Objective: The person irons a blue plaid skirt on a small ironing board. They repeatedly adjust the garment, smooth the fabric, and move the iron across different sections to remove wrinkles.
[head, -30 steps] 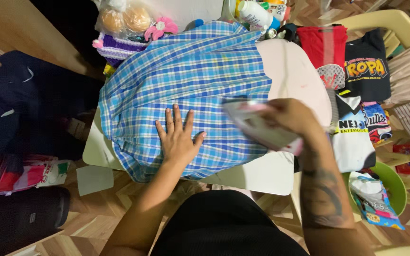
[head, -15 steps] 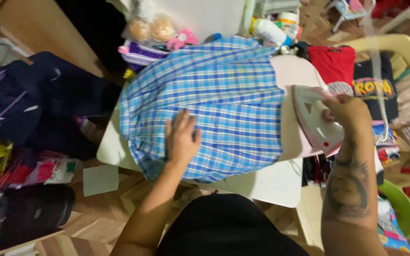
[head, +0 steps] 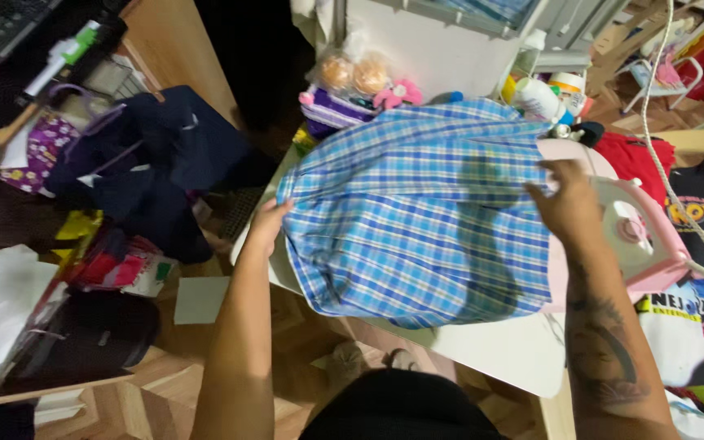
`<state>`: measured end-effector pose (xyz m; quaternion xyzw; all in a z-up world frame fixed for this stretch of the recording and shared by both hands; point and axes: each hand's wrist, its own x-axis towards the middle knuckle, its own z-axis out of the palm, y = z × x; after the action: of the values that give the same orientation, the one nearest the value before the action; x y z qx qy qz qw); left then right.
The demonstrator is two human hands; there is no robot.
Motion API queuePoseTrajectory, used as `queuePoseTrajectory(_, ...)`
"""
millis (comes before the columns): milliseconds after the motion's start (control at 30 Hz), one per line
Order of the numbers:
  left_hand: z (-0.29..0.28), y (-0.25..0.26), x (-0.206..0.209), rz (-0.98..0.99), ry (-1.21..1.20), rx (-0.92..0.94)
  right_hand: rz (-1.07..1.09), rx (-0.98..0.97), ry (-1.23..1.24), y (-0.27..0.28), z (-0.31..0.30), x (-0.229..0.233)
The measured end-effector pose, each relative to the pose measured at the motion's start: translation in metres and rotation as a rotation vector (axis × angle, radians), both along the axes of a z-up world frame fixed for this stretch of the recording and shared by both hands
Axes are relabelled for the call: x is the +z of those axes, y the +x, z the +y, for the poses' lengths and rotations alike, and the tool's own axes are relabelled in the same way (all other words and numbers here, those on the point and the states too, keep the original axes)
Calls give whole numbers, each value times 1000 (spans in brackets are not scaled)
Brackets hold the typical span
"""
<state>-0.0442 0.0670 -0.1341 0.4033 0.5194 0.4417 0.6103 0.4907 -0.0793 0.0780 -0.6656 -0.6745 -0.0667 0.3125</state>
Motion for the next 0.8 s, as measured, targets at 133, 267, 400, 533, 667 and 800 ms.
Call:
queuePoseTrajectory(133, 30, -13, 107, -159, 379, 19, 173, 251, -273, -67, 20, 25)
queuePoseTrajectory(267, 32, -25, 265, -196, 667, -48, 220, 379, -354, -118, 26, 63)
queuePoseTrajectory(400, -19, -28, 394, -196, 861, -24, 312, 556, -304, -168, 14, 118)
queuePoseTrajectory(533, -85, -28, 451, -197, 1023, -11, 307, 727, -259, -213, -22, 162)
queuePoseTrajectory(667, -129, -39, 481, -205, 1066, 72, 342, 888, -288, -253, -53, 175)
queuePoseTrajectory(800, -163, -52, 492, -26, 1173, 109, 235, 966, -237, -281, -76, 150)
